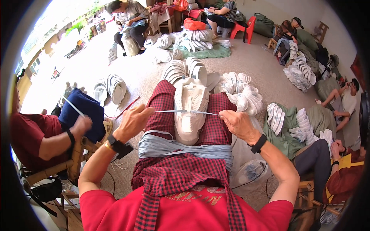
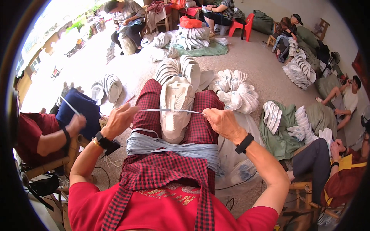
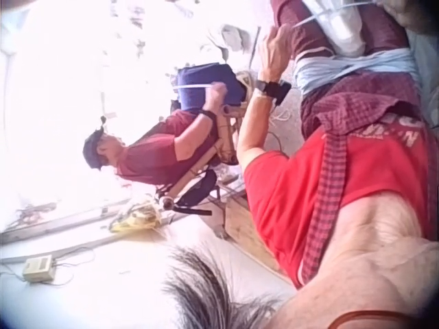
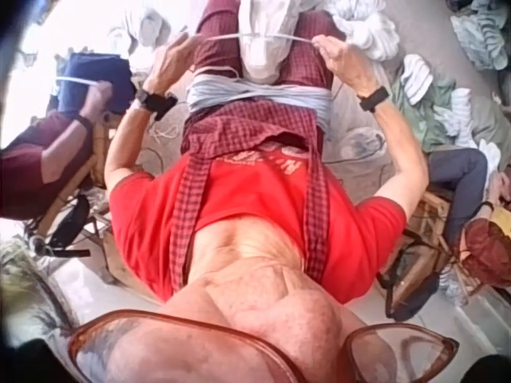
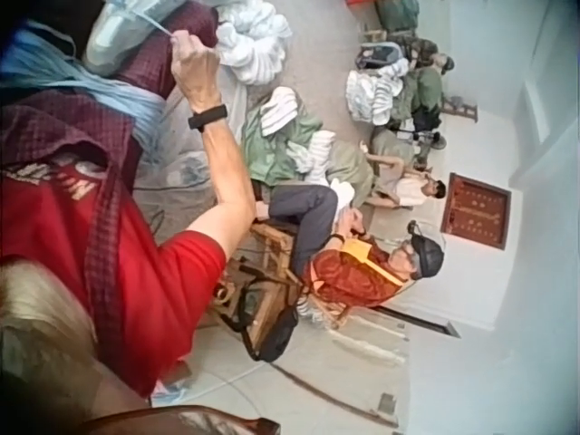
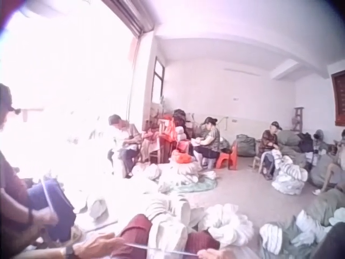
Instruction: Lacing white sneakers in a shoe manufacturing environment.
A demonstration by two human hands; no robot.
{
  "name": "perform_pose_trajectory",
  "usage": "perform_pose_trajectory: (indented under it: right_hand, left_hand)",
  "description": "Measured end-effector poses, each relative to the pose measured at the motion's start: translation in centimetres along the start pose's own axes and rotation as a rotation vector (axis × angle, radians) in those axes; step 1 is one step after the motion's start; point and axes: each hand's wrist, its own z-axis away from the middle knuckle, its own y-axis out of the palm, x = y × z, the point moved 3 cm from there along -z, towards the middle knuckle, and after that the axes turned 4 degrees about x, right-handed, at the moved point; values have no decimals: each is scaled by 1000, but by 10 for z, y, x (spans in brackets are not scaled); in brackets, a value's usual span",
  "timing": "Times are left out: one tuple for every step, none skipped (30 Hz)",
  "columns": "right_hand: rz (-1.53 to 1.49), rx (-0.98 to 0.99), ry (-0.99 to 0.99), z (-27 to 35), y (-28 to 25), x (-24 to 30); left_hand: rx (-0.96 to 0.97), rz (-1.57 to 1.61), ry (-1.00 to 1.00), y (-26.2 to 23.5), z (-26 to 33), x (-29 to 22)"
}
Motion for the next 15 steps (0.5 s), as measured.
perform_pose_trajectory:
  right_hand:
    - [15,24,5,3,2,-2]
    - [14,23,7,8,-2,-3]
    - [4,-6,14,16,-10,-6]
    - [-11,-35,16,25,-16,-10]
    - [58,-79,38,42,-21,-23]
    - [95,-2,146,56,-33,-34]
    - [112,-36,204,72,-47,-43]
    - [117,-120,175,88,-65,-48]
    - [148,-74,248,87,-84,-48]
    - [217,-101,332,110,-102,-56]
    - [256,-132,395,135,-123,-58]
    - [251,-169,402,143,-136,-71]
    - [307,-167,417,156,-155,-65]
    - [316,-157,474,167,-167,-73]
    - [347,-178,504,191,-180,-85]
  left_hand:
    - [-27,-10,-61,-10,10,3]
    - [-52,-15,-120,-20,20,5]
    - [-92,-72,-143,-33,29,2]
    - [-130,-133,-172,-50,40,-2]
    - [-134,-242,-194,-68,50,-6]
    - [-135,-352,-223,-89,61,-10]
    - [-178,-434,-224,-111,68,-11]
    - [-222,-513,-223,-133,76,-9]
    - [-206,-688,-306,-178,99,-22]
    - [-223,-787,-335,-196,115,-3]
    - [-290,-760,-304,-213,128,16]
    - [-319,-819,-307,-263,145,0]
    - [-363,-849,-358,-276,162,21]
    - [-382,-926,-415,-305,176,19]
    - [-400,-968,-459,-323,195,35]
